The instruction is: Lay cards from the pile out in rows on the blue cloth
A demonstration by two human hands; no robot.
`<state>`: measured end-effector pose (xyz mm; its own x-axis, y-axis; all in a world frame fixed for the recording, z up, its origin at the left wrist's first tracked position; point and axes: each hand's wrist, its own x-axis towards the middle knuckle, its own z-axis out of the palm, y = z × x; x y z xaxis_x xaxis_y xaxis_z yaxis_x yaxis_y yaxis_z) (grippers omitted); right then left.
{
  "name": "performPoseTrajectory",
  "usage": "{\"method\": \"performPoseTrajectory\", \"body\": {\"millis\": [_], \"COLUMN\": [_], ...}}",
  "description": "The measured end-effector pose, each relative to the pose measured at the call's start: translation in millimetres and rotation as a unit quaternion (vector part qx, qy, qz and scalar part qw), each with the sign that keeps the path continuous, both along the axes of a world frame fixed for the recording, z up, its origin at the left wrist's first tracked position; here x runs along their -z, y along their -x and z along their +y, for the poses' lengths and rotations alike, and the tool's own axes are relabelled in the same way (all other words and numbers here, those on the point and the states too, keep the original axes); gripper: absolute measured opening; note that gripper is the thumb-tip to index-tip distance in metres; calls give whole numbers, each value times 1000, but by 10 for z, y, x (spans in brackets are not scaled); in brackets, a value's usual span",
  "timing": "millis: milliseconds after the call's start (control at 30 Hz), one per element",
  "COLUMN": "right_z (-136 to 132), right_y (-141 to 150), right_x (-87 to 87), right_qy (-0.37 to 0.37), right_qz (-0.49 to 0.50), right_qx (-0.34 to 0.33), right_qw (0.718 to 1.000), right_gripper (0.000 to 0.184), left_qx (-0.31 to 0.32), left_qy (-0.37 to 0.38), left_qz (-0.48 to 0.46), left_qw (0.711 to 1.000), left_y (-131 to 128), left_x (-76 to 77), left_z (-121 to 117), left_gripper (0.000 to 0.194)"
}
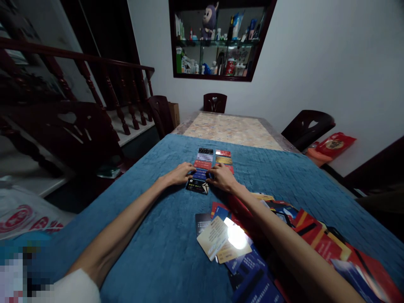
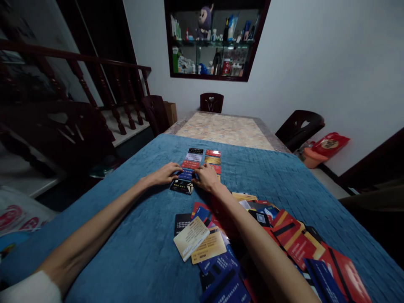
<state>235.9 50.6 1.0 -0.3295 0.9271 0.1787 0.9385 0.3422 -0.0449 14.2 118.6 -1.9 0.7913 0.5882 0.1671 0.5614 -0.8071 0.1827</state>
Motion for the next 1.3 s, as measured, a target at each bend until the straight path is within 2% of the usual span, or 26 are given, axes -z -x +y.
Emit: {"method": "performPoseTrajectory", "body": {"millis": [367,833,1100,1300], "right_z": [0,-21,-112,-352], "right_y": [-4,28,-10,-180], "right_x": [-20,-34,-185,-323], "right_qy": [23,35,37,25], "right_qz": [-18,-28,-25,-18], "right_qx": [13,38,41,42], "right_qw": [999,998,998,999], "right_gripper": [37,39,38,30], "left_qx": [7,5,19,9], "left_qy": [10,-29,-35,-49], "left_qz": [16,-9,-20,-43], "left_qw": [1000,1000,999,998], "left_y": [14,0,-21,-19], "left_x": [40,121,58,21], "left_z": [45,89,68,47], "left_gripper": [33,28,30,23]}}
